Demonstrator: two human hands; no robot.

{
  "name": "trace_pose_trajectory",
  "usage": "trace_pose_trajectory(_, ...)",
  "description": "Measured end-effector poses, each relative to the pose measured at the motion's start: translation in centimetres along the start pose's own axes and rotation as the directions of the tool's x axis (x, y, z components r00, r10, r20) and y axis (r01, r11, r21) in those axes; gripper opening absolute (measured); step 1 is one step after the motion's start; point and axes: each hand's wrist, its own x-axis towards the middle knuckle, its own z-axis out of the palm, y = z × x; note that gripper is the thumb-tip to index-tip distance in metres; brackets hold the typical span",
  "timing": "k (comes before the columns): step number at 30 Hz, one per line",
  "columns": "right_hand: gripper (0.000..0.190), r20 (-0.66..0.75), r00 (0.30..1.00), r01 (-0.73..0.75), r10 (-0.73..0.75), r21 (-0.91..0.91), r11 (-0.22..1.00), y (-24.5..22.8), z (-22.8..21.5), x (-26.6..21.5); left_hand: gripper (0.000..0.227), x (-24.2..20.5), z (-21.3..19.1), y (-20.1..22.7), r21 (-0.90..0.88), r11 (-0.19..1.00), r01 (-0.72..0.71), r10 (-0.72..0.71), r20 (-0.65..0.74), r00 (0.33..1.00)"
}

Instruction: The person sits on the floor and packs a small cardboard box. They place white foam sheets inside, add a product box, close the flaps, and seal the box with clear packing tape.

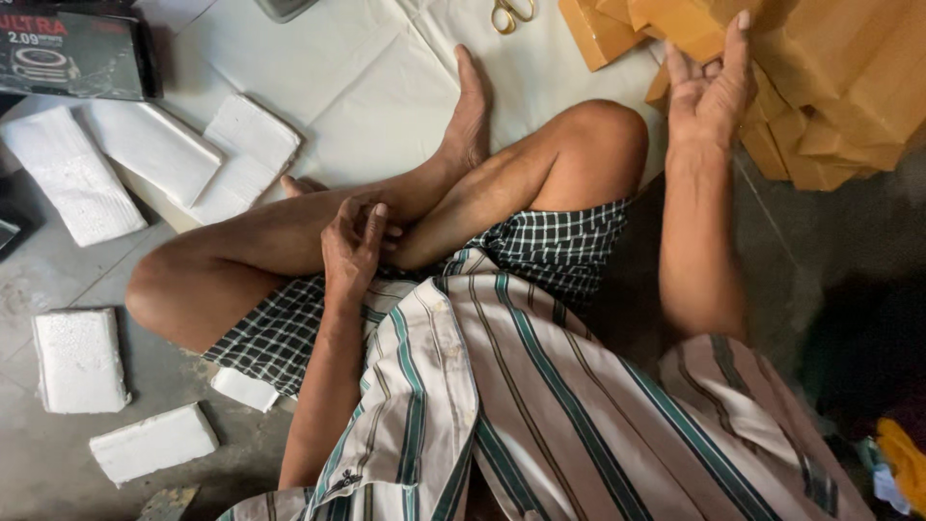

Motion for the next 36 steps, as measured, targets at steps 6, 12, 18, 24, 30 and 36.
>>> trace_pose_trajectory(6,0.077,-0.131,0.991,0.038,-0.034,0.024,0.999,2.4,-4.6,2.3,0.031,-0.1,0.1,-0.3,-0.071,0.997,0.017,-0.018,-0.009,1.000)
trace_pose_trajectory(12,0.051,0.196,0.978,0.042,-0.073,0.155,0.987,2.8,-0.7,-4.8,0.026,0.2,0.2,-0.5,-0.007,0.999,-0.038,0.037,-0.048,0.998)
trace_pose_trajectory(18,0.022,0.264,0.941,0.327,-0.213,-0.538,0.777,6.5,7.6,-13.3,0.023,-0.1,0.3,-0.4,0.112,0.993,-0.045,0.053,-0.064,0.997)
trace_pose_trajectory(24,0.010,0.366,0.894,0.060,0.257,-0.668,0.742,14.6,12.6,-16.1,0.022,0.1,0.3,-0.9,0.180,0.965,-0.189,0.206,-0.077,0.976)
trace_pose_trajectory(30,0.013,0.572,0.702,0.189,0.425,-0.725,0.663,20.0,16.6,-16.1,0.022,0.1,0.0,-0.5,0.211,0.959,-0.187,0.212,-0.099,0.972)
trace_pose_trajectory(36,0.013,0.604,0.641,0.280,0.473,-0.758,0.589,20.1,20.1,-11.8,0.019,3.3,-0.9,1.7,0.123,0.992,-0.009,0.011,-0.010,1.000)
